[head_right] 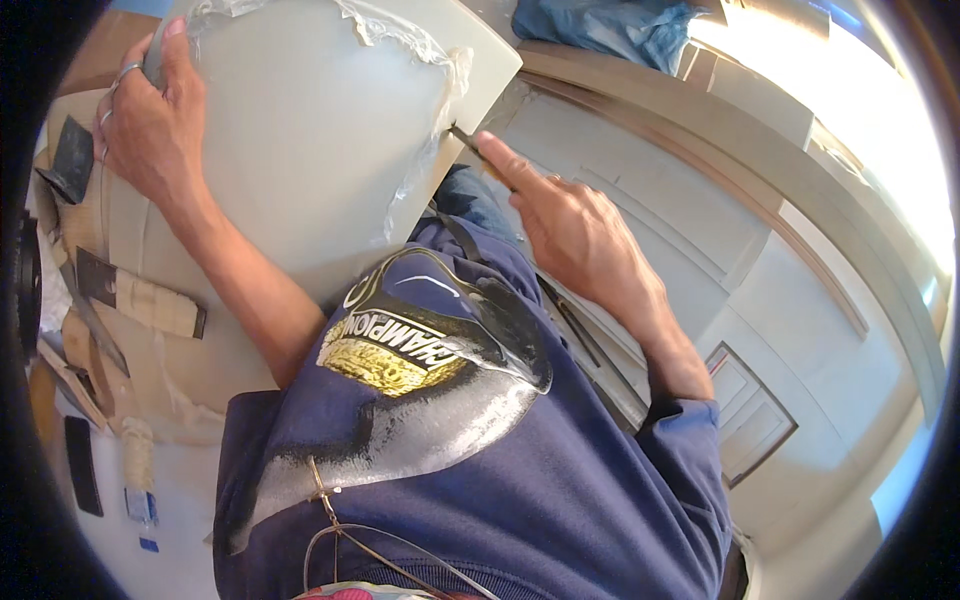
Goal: The person scrapes excess dried adhesive from the edge of a white furniture panel using a utility knife. The person works along the perimeter of the board, clearing the residue from the edge and the surface.
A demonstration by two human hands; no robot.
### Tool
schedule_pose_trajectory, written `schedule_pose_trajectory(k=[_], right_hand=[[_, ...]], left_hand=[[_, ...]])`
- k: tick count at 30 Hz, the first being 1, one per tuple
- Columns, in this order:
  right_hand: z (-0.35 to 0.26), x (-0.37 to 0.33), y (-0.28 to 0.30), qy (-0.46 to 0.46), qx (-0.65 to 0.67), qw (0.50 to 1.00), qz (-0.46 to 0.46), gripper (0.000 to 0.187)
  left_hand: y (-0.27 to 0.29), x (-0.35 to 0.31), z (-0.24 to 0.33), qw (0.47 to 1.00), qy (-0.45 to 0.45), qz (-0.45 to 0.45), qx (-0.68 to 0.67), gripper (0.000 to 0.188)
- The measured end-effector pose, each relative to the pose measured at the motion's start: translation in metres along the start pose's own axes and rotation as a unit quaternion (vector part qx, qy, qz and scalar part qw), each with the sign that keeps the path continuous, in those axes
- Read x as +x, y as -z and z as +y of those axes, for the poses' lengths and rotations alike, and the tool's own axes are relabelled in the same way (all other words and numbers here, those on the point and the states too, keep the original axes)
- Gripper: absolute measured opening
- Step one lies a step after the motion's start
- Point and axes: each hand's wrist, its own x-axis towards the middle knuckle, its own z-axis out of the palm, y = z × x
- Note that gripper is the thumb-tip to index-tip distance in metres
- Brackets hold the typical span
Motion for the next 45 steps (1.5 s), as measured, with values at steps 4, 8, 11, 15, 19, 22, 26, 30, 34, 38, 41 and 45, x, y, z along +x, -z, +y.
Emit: schedule_pose_trajectory(k=[4, 8, 11, 15, 19, 22, 26, 30, 34, 38, 41, 45], right_hand=[[-0.012, -0.008, 0.025, -0.026, -0.115, 0.993, -0.018, 0.067], [-0.011, -0.004, 0.015, -0.008, -0.103, 0.995, 0.003, 0.067], [-0.003, 0.001, 0.001, 0.035, -0.086, 0.995, 0.037, 0.066], [0.003, 0.000, -0.005, 0.066, -0.065, 0.994, 0.055, 0.065], [0.000, -0.001, -0.004, 0.028, -0.042, 0.999, 0.016, 0.066], [-0.003, 0.000, -0.005, 0.011, -0.060, 0.998, 0.012, 0.067], [-0.006, -0.001, -0.007, 0.008, -0.099, 0.995, 0.005, 0.071], [-0.006, 0.001, -0.007, 0.030, -0.135, 0.990, 0.010, 0.074], [-0.004, 0.004, -0.005, 0.054, -0.129, 0.990, 0.009, 0.066], [-0.004, 0.007, -0.003, 0.060, -0.157, 0.986, 0.004, 0.065], [-0.007, 0.010, 0.000, 0.048, -0.172, 0.984, -0.016, 0.065], [-0.013, 0.013, 0.004, 0.039, -0.182, 0.981, -0.043, 0.068]], left_hand=[[0.002, -0.003, 0.004, 1.000, -0.004, 0.013, 0.006, 0.057], [0.004, -0.016, 0.022, 0.993, 0.024, 0.033, 0.109, 0.039], [0.005, -0.016, 0.025, 0.994, 0.015, 0.062, 0.094, 0.039], [0.005, -0.014, 0.023, 0.994, 0.010, 0.050, 0.095, 0.040], [0.005, -0.016, 0.022, 0.994, 0.005, 0.059, 0.091, 0.039], [0.005, -0.017, 0.022, 0.996, 0.008, 0.044, 0.080, 0.039], [0.006, -0.016, 0.021, 0.995, 0.003, 0.062, 0.078, 0.038], [0.008, -0.016, 0.022, 0.996, -0.004, 0.049, 0.077, 0.037], [0.010, -0.018, 0.024, 0.998, 0.013, 0.047, 0.041, 0.038], [0.009, -0.019, 0.021, 0.993, -0.006, 0.052, 0.107, 0.037], [0.009, -0.019, 0.022, 0.995, 0.006, 0.032, 0.091, 0.037], [0.014, -0.017, 0.026, 0.997, 0.029, 0.038, 0.062, 0.037]])
